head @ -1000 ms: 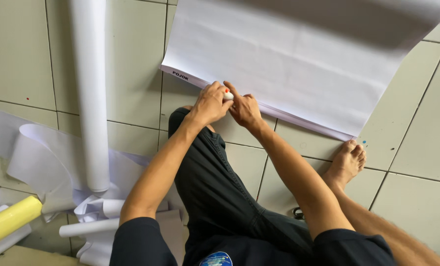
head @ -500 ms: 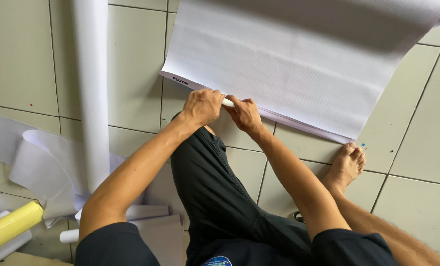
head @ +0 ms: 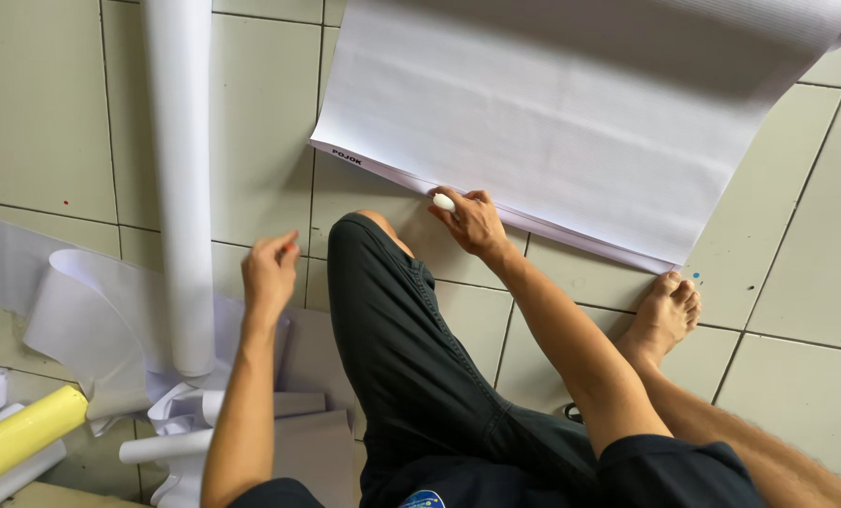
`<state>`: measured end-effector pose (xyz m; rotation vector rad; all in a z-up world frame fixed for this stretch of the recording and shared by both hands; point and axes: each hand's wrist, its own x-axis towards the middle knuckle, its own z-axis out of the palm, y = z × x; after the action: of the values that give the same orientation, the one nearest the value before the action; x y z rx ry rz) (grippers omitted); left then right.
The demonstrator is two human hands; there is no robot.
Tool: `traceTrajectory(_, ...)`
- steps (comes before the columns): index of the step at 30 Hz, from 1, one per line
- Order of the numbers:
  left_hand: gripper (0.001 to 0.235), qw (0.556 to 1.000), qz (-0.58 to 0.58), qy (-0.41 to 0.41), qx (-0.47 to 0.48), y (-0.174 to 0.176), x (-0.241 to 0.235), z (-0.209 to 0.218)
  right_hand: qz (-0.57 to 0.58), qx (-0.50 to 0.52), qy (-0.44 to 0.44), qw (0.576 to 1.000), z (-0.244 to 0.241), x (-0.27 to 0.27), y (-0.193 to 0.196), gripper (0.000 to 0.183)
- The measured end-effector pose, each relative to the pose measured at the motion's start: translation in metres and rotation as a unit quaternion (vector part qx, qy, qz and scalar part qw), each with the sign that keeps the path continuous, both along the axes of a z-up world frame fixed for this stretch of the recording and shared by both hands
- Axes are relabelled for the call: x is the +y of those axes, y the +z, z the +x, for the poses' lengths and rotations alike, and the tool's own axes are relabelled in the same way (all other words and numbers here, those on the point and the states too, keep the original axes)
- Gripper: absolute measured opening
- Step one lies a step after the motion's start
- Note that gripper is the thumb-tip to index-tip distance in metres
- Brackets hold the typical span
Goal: The person sits on the floor and applies glue from a small bottle to the edge of a large white sheet of paper. They then fold the edge over and press it down to secure it, repeating the process along the length of the paper.
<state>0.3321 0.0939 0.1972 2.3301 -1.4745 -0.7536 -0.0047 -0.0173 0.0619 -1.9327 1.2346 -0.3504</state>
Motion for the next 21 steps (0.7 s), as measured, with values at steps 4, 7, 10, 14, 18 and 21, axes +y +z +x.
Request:
traceTrajectory(4,0.03,0.98,0.089,0.169,0.055,-0.052,0.1,-0.02,-0.001,-0.009,0.008,1.0,-0.004,-0.001,-0.01,0.035)
traceTrajectory(7,0.025,0.959,0.088,0.248,0.104,-0.067,0.16,-0.05,0.005,-0.019,0.017,1.0,-0.005,0.0,-0.015,0.039)
traceTrajectory(10,0.028,0.925,0.089,0.324,0.176,-0.054,0.187,-0.078,-0.008,-0.013,0.025,1.0,-0.007,0.0,-0.026,0.044)
traceTrajectory(14,0.024,0.913,0.099,0.364,0.157,-0.066,0.219,-0.077,-0.007,-0.013,0.036,0.999,-0.007,0.001,-0.026,0.046)
traceTrajectory(18,0.028,0.901,0.05,0.399,0.161,-0.08,0.234,-0.069,-0.004,-0.002,0.042,0.999,-0.008,0.0,-0.031,0.046)
traceTrajectory(21,0.025,0.903,0.036,0.406,0.138,-0.069,0.221,-0.067,-0.001,-0.004,0.043,0.999,-0.007,-0.001,-0.015,0.047)
